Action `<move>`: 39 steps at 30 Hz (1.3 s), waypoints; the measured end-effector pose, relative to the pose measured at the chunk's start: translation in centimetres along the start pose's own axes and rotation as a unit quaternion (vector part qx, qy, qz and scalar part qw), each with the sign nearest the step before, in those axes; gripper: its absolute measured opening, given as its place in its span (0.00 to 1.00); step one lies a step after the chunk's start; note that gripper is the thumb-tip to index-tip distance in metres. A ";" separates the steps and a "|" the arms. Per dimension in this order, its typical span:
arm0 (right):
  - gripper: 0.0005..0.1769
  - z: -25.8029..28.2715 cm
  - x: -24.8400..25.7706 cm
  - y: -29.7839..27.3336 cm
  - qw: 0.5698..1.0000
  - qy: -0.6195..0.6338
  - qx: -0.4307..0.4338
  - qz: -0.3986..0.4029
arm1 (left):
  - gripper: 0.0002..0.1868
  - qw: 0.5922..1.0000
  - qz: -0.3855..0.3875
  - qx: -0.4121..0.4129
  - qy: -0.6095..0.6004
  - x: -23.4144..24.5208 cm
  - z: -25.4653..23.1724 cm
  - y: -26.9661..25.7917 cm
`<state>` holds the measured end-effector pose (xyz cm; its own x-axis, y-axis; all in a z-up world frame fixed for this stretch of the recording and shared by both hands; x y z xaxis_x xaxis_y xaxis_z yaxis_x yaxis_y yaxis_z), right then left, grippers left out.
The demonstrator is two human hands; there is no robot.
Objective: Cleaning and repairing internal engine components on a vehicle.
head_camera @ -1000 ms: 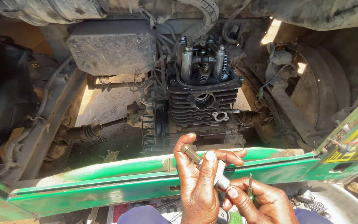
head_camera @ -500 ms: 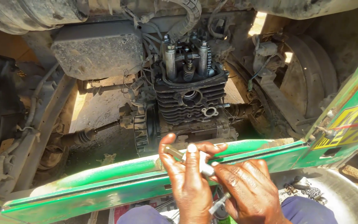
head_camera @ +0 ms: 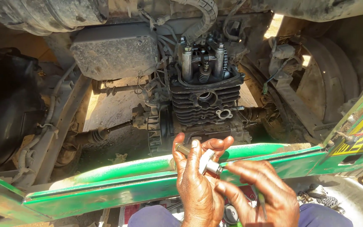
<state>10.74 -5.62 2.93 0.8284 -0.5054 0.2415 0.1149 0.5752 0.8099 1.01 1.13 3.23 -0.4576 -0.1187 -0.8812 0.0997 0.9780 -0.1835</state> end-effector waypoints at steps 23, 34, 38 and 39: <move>0.22 -1.3 -0.3 -0.1 0.995 -0.001 -0.093 0.022 | 0.27 0.999 -0.002 0.026 -0.032 -0.2 -0.1 -0.3; 0.16 -0.2 0.0 0.5 0.998 -0.053 0.016 0.004 | 0.28 0.998 0.016 0.019 -0.052 -0.1 0.6 0.0; 0.24 -2.1 0.6 -0.4 0.995 -0.026 -0.098 0.012 | 0.28 0.999 -0.018 0.029 -0.023 -0.6 0.1 -0.4; 0.29 -2.9 0.7 -0.9 0.981 -0.026 -0.193 0.019 | 0.29 0.999 -0.026 0.031 -0.022 -0.9 0.0 -0.5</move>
<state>12.80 -4.60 0.81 0.8086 -0.5052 0.3016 0.2924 0.7898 0.5392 1.33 0.70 4.12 -0.4246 -0.1775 -0.8878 0.1317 0.9581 -0.2545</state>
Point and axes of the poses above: each hand's wrist, its own y-axis towards the middle knuckle, its own x-axis out of the back of the hand, z = x × y, the point moved 3 cm from there along y, towards the middle knuckle, and after that the axes turned 5 degrees about x, right-handed, at the moved point
